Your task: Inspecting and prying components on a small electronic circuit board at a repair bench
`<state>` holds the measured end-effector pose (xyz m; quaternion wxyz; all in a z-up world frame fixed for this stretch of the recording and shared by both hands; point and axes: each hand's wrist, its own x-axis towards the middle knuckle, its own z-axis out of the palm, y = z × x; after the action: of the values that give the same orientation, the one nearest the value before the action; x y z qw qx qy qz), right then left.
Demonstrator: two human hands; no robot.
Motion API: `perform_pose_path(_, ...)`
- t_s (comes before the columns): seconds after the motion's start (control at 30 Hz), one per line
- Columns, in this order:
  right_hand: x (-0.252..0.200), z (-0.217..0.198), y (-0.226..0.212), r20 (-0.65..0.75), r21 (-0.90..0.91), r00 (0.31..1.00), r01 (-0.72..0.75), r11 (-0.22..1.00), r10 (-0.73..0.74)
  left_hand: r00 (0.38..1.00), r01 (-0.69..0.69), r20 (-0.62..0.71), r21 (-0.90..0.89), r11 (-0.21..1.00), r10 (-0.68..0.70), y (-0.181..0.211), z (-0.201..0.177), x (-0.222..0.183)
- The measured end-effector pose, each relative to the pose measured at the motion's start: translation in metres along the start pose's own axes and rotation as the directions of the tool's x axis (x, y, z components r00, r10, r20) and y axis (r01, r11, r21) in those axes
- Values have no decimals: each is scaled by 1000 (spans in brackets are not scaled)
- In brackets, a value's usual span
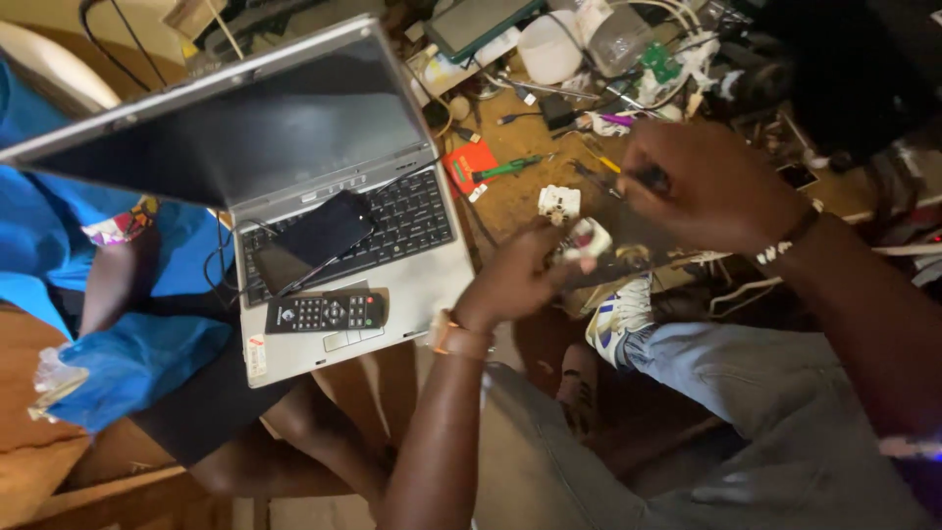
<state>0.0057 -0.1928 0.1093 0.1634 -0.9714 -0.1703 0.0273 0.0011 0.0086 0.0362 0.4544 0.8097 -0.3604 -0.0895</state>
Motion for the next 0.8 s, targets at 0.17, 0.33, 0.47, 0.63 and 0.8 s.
perform_pose_path(0.17,-12,-12,-3,-242,256,969,110,960,-46,896,433,164,-534,726,-413,37,-23,-5)
perform_pose_path(0.33,-15,-13,-1,-173,373,975,198,907,-142,823,517,81,-517,682,-563,50,-28,-11)
perform_pose_path(0.47,-19,-18,-3,-226,488,947,312,815,-228,919,297,80,-782,547,-385,25,-13,-15)
perform_pose_path(0.63,-32,-24,-8,-24,507,973,208,837,-228,946,230,52,-803,550,-319,8,-7,-6)
perform_pose_path(0.8,-25,-13,-4,-110,295,947,321,900,-302,954,294,-32,-85,952,-298,58,-15,2)
